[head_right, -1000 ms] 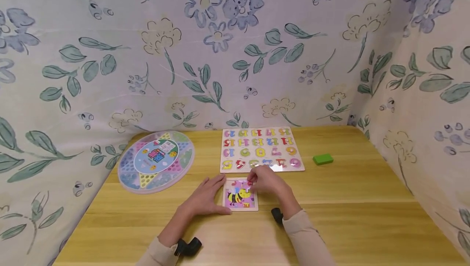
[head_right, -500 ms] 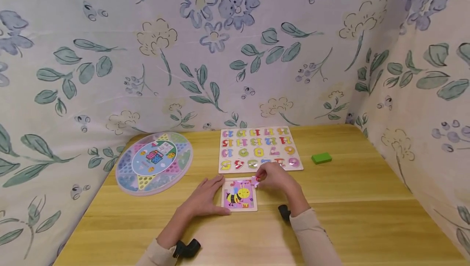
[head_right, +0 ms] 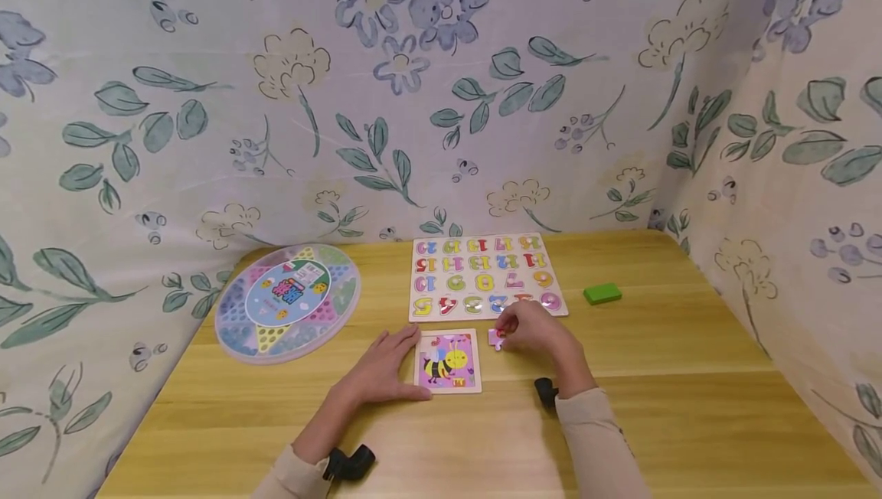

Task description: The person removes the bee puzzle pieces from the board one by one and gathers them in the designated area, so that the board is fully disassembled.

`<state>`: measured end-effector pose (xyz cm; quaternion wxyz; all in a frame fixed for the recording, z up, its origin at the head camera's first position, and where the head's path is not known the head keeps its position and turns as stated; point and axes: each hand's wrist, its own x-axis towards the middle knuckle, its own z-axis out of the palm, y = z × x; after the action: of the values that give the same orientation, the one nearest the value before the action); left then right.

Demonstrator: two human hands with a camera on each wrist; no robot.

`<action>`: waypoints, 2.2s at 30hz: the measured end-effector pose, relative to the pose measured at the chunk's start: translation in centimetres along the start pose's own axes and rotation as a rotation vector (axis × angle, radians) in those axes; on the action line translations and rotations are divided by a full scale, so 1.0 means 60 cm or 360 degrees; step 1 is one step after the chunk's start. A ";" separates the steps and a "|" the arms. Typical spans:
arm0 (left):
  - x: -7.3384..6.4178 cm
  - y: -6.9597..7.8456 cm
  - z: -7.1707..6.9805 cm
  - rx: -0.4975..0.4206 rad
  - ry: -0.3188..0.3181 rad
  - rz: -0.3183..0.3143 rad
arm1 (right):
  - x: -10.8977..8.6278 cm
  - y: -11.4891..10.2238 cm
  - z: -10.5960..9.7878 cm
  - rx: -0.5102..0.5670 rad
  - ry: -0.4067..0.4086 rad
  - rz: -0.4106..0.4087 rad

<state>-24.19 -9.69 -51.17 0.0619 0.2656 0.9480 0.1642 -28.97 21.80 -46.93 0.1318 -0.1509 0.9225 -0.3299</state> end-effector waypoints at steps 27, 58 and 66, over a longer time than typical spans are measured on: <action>-0.002 0.000 -0.003 0.0000 -0.0009 -0.0001 | 0.007 -0.003 0.008 -0.0095 -0.0021 0.0053; -0.005 -0.001 0.006 0.0025 -0.0002 -0.0010 | 0.022 -0.071 0.068 -0.0027 -0.0087 -0.0128; -0.005 -0.001 0.007 0.0029 -0.0004 -0.0013 | 0.033 -0.097 0.083 -0.0114 -0.0104 -0.0136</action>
<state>-23.87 -9.76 -51.57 0.0614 0.2626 0.9504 0.1549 -27.95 13.95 -47.17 0.1422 -0.2054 0.9217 -0.2968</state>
